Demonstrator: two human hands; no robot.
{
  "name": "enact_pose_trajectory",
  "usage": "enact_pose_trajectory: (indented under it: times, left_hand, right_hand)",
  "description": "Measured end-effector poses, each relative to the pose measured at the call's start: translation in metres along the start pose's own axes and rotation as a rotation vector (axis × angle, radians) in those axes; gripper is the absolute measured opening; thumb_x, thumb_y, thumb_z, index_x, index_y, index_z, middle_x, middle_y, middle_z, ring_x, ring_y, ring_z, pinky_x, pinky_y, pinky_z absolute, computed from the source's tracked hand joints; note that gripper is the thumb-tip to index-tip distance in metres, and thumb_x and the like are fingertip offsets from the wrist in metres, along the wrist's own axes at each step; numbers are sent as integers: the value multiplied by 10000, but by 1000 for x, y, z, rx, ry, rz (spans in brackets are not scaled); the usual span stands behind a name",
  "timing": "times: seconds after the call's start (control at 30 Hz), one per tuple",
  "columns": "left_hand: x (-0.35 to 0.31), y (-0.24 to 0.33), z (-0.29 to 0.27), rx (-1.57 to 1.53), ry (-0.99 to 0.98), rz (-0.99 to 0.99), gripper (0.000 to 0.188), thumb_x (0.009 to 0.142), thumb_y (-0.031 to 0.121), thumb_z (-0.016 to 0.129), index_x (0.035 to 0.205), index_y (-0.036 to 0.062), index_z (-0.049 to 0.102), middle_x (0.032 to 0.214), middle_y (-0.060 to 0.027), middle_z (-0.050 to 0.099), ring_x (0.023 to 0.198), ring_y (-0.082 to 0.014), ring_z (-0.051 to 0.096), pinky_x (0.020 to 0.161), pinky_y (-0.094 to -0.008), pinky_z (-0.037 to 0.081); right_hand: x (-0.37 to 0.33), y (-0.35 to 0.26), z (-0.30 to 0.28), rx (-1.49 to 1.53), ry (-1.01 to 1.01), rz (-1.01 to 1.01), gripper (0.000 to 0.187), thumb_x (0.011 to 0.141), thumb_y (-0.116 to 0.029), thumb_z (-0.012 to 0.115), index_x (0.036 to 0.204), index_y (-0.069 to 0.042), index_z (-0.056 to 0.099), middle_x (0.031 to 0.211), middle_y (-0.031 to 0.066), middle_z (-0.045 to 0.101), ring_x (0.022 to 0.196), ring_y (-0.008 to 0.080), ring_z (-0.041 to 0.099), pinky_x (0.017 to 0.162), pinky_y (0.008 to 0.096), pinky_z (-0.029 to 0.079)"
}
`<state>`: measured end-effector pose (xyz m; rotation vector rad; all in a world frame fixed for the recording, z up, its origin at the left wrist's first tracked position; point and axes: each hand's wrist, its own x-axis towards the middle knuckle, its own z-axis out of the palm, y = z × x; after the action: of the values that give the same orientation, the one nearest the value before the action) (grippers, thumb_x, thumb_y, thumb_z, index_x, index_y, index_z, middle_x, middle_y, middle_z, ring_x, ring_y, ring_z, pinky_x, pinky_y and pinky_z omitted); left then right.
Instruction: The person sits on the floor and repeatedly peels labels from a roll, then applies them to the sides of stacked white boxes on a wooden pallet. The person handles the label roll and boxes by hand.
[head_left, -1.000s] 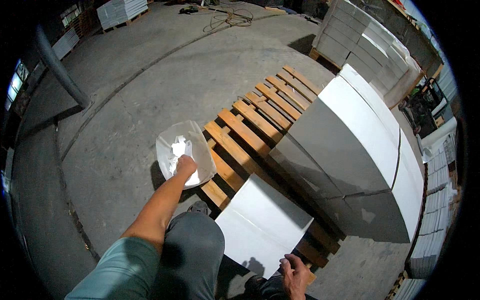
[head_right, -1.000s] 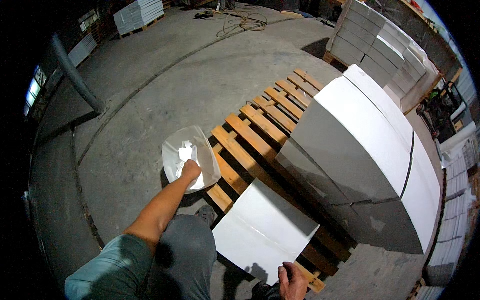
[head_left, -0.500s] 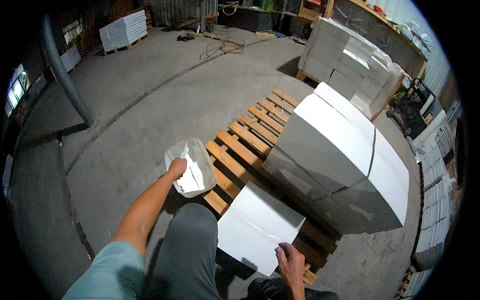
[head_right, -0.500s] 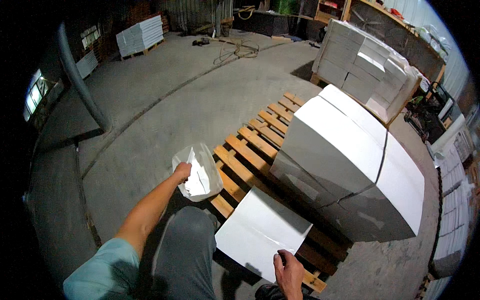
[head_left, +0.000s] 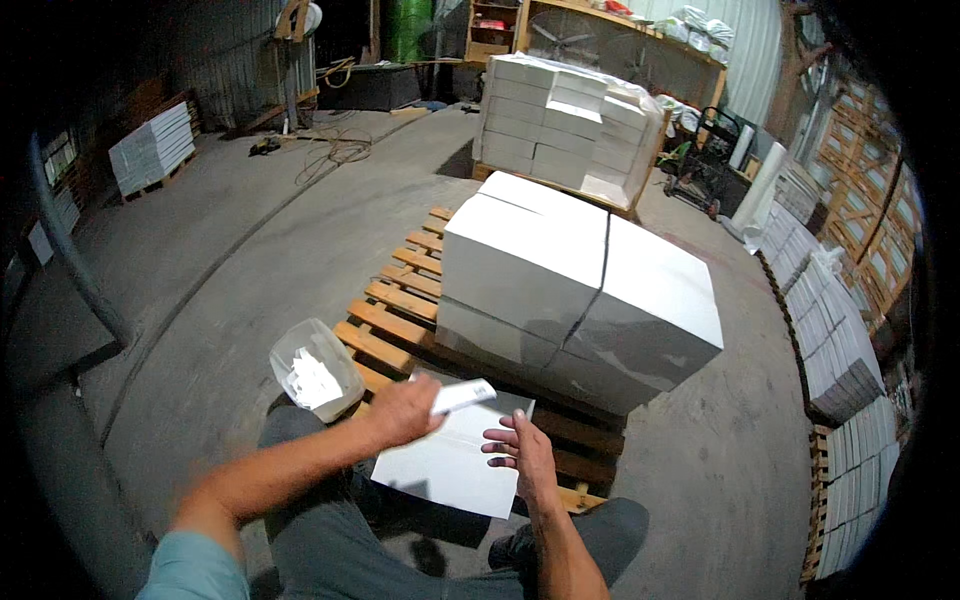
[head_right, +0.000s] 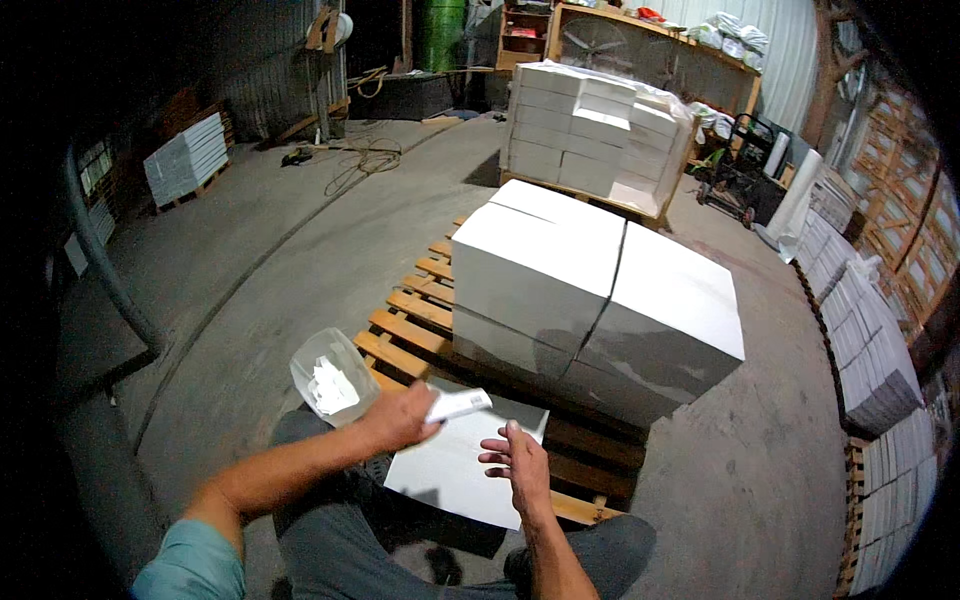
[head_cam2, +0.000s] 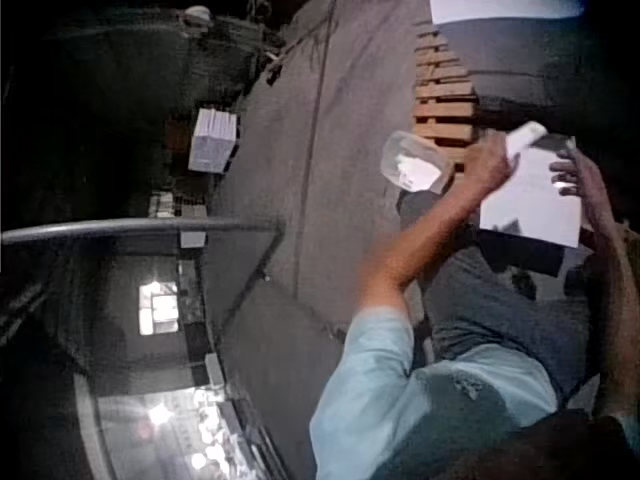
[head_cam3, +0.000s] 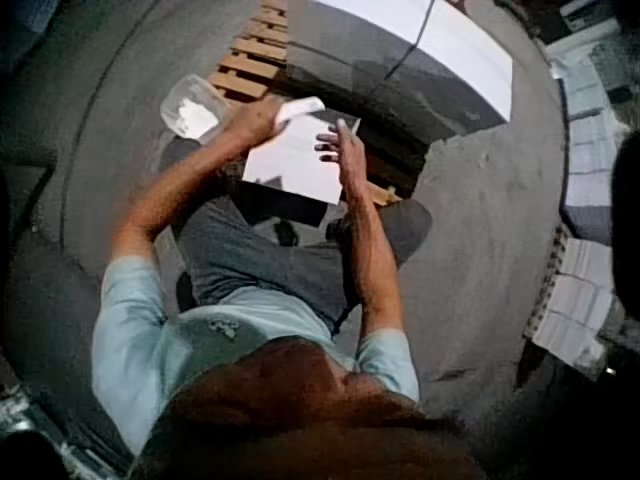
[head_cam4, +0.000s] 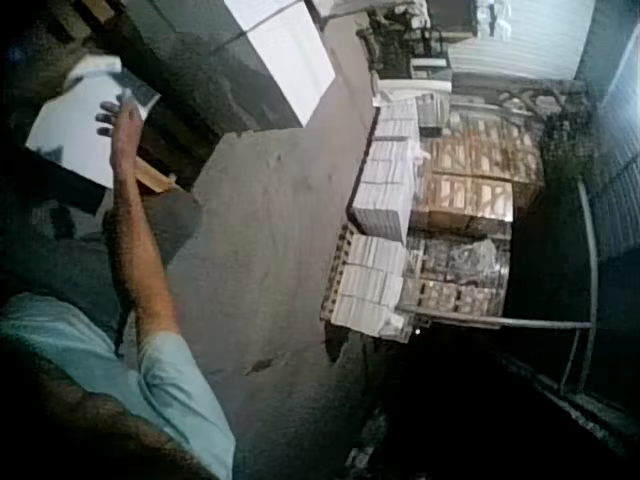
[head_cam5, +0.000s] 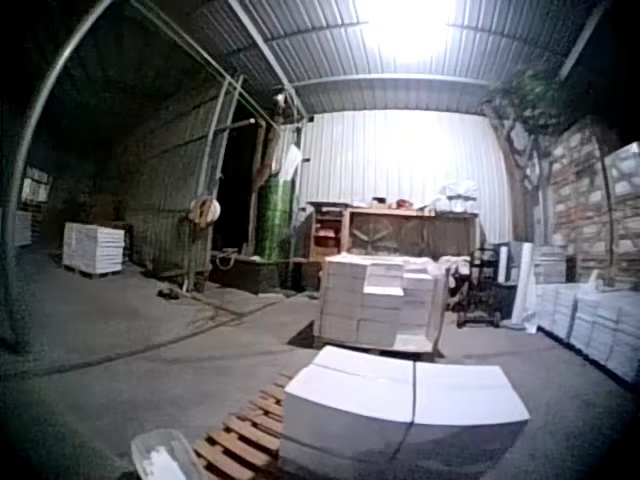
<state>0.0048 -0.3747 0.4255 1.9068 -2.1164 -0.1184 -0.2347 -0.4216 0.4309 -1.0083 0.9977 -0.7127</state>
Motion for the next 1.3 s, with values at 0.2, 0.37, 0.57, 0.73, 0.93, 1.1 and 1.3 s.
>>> enact_pose_trajectory:
  times: [0.2,0.37,0.57,0.73,0.93,1.1,1.3]
  left_hand:
    - [-35,58,38,15,37,97,518,810,305,722,1150,-35,527,907,-180,570,765,-338,630,646,-420,535]
    - [-27,44,45,-318,-105,61,598,903,446,608,1235,-42,508,1041,-222,581,901,-377,626,782,-447,527]
    - [3,-66,101,-469,-103,-388,578,930,463,559,1241,-24,537,1135,-231,602,1000,-380,625,864,-459,515]
    - [-4,-172,135,-83,-96,-845,504,926,420,563,1193,-7,574,1127,-218,621,1007,-376,631,860,-462,519]
    - [-32,-220,176,105,-237,-1076,419,920,368,567,1136,13,619,1118,-203,643,1014,-370,639,855,-466,523]
    - [-42,-235,197,132,-317,-1077,353,916,325,571,1088,29,656,1111,-190,662,1020,-366,645,851,-469,527]
    - [-39,-238,204,108,-282,-976,283,910,273,576,1031,49,700,1102,-175,685,1028,-361,653,846,-473,531]
  right_hand:
    - [-1,11,-10,-32,-3,20,339,924,-200,607,1095,92,599,894,131,670,755,184,672,613,303,534]
    - [-3,14,-20,-112,48,-29,319,909,-170,611,1090,92,599,859,117,661,717,172,655,608,298,524]
    - [9,2,-33,-335,229,-292,256,949,-173,578,1044,60,626,782,82,652,650,118,601,590,272,495]
    - [13,-23,-43,-148,327,-311,241,972,-168,566,1065,48,621,815,63,640,691,117,600,618,275,505]
    - [12,-39,-62,14,445,-348,261,978,-169,571,1107,56,602,834,55,640,682,98,602,612,252,508]
    - [14,-41,-75,22,490,-367,265,982,-166,565,1123,55,603,836,51,644,690,91,611,610,243,512]
    - [14,-37,-87,56,479,-346,261,974,-155,569,1120,59,605,856,55,657,698,88,616,608,232,517]
